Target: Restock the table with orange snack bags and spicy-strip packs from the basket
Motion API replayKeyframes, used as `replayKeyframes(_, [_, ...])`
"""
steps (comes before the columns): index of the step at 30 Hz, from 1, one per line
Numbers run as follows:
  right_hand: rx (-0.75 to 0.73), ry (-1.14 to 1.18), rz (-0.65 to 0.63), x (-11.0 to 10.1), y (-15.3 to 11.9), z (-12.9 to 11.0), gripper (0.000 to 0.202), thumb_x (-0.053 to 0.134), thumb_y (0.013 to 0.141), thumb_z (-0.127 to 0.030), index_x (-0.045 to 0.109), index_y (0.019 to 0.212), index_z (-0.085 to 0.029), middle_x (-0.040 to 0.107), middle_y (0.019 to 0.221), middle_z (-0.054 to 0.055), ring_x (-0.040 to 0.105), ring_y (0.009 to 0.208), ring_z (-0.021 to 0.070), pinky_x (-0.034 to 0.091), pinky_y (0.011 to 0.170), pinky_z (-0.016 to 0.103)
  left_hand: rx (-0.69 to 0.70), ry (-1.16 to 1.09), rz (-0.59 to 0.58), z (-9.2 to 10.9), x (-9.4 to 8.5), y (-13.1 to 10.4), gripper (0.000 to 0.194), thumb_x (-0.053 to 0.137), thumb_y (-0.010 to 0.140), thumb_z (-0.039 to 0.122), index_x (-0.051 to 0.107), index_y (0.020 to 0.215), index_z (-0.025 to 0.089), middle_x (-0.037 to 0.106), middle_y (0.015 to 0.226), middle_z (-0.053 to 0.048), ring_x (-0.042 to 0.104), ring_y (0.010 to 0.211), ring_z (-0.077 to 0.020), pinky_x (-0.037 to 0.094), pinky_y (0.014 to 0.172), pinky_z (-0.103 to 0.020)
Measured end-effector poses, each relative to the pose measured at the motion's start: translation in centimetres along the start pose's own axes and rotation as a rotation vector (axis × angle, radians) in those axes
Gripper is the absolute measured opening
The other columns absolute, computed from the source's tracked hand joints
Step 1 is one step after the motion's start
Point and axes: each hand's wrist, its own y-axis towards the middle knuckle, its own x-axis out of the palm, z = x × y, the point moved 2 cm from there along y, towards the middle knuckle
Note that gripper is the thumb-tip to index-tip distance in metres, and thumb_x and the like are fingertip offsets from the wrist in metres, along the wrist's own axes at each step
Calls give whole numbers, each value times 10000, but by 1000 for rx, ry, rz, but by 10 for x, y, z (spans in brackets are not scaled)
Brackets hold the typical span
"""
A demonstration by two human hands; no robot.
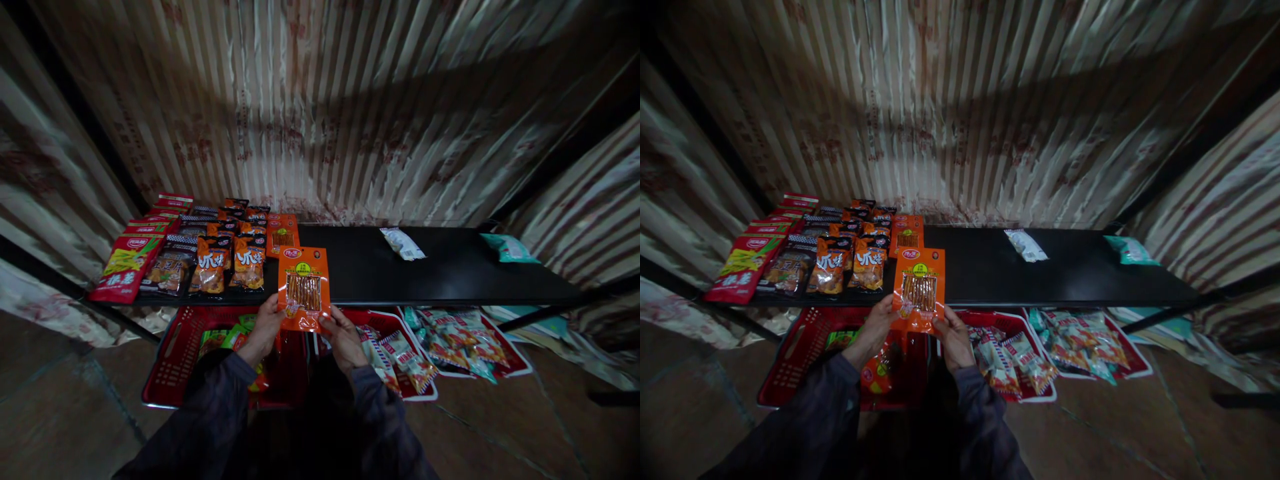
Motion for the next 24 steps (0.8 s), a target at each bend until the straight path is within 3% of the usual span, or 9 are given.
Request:
replayKeyframes(11, [-5, -27, 54, 9, 38, -18, 422, 782, 529, -256, 690, 939, -225, 736, 839, 16, 676, 740, 206, 532, 691, 322, 108, 100, 86, -5, 2, 46, 339, 644, 655, 123, 613, 990, 159, 710, 884, -31, 657, 832, -167, 506, 778, -283])
replayKeyframes(24, [-46, -61, 60, 27, 101, -25, 409, 731, 510, -204, 686, 916, -214, 728, 818, 0, 666, 730, 191, 524, 655, 303, 234, 233, 275, 17, 0, 93, 490, 546, 695, 48, 540, 1167, 177, 687, 914, -34, 630, 813, -146, 474, 766, -247])
